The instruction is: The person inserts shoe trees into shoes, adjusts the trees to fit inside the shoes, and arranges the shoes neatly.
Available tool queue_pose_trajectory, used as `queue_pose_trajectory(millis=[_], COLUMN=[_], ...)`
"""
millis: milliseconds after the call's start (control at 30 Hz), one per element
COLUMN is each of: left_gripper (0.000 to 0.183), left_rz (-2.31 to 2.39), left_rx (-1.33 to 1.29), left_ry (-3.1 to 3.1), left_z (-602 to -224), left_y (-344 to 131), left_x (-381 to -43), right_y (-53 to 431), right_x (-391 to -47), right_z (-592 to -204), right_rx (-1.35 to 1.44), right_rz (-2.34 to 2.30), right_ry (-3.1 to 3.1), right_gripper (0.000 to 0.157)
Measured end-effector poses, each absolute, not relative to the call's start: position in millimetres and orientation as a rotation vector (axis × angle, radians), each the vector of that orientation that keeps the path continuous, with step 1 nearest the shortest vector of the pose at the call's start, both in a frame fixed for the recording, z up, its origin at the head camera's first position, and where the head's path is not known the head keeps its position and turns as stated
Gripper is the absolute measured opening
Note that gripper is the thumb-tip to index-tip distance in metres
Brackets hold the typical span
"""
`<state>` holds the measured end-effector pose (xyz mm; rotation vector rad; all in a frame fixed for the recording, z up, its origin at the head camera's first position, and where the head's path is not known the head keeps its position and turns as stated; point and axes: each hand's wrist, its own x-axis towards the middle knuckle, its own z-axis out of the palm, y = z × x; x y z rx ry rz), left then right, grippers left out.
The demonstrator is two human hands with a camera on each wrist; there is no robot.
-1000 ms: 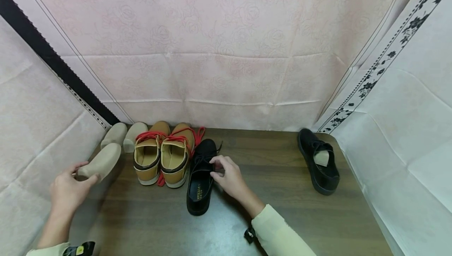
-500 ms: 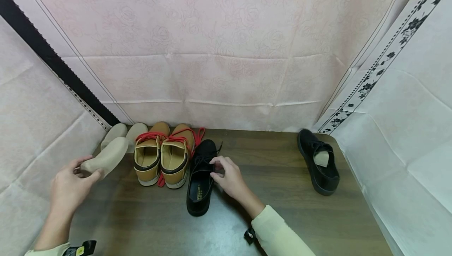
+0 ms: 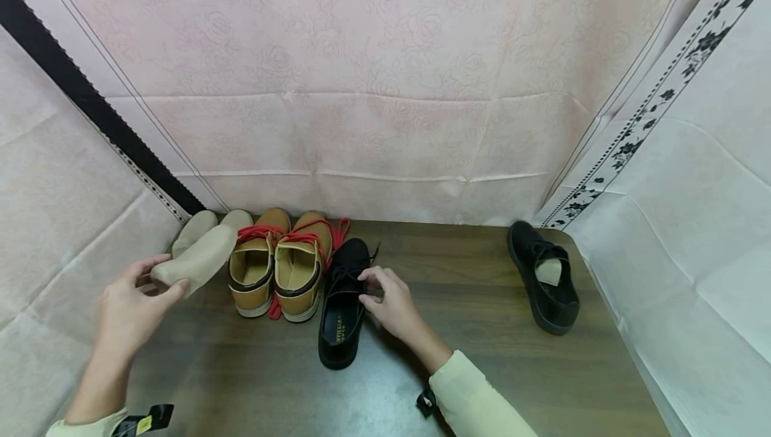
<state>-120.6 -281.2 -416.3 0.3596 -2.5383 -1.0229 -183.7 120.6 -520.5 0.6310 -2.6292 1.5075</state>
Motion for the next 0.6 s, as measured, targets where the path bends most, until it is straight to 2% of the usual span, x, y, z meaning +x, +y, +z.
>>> queue_pose_trajectory(millis=[600], left_gripper=[0.049], left_rz=[-1.038], left_rx=[0.13], left_ry=[-2.532], left_z=[-405.4], left_y=[-240.7], left_x=[-127.6], right_y=[120.9], right_x=[-184.3], right_z=[-520.3], right_rx=[0.634], right_rz=[1.519], right_ry=[-2.62], right_gripper=[0.035])
